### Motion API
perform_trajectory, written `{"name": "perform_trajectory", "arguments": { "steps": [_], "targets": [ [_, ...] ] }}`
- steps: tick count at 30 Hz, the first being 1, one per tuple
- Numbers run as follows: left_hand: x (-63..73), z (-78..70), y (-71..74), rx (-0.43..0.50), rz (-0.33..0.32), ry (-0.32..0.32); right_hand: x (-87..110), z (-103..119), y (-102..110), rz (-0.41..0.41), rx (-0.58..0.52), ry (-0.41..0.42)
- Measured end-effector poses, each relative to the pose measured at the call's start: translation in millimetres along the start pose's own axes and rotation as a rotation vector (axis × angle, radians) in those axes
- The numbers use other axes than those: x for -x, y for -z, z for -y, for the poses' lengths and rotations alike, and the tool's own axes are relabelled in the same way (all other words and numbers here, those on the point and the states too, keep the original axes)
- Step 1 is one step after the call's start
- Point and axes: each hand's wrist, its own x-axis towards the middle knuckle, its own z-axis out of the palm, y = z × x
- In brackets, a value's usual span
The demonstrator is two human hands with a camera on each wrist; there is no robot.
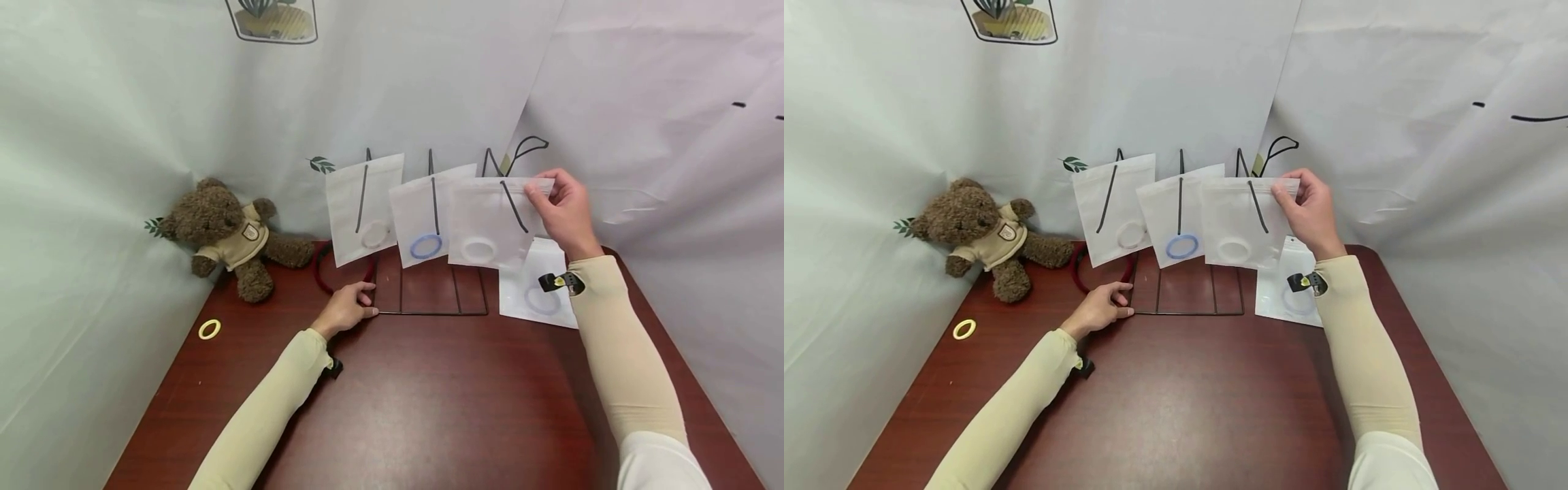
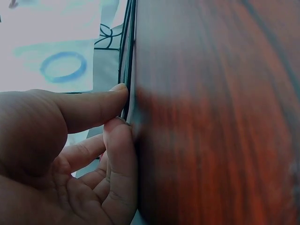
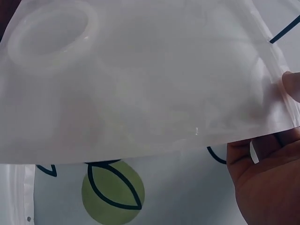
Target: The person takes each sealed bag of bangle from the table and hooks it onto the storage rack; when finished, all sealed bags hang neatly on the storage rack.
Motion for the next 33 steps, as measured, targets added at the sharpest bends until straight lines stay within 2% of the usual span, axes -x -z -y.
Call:
{"name": "perform_trajectory", "arguments": {
  "steps": [5, 10, 17, 23, 27, 33],
  "targets": [
    [0.4, -1.9, -0.2, -0.007, 0.002, 0.004, -0.8, 0.7, 3.7, 0.023, -0.029, -0.016],
    [-0.8, -1.8, -1.8, -0.006, -0.004, -0.001, 2.7, -6.1, 11.5, 0.083, -0.098, -0.027],
    [-0.4, -2.4, -0.2, -0.006, -0.014, -0.005, 12.0, -36.6, 31.2, 0.153, 0.049, -0.069],
    [0.5, -2.4, 1.8, 0.013, -0.002, 0.000, 15.3, -72.4, 46.8, 0.126, 0.114, -0.112],
    [0.7, -2.3, 2.2, 0.017, 0.004, -0.003, 16.5, -95.6, 56.3, 0.103, 0.129, -0.179],
    [-0.3, -2.5, 1.5, 0.019, 0.006, -0.003, 21.4, -121.6, 69.0, 0.095, 0.268, -0.251]
  ]
}}
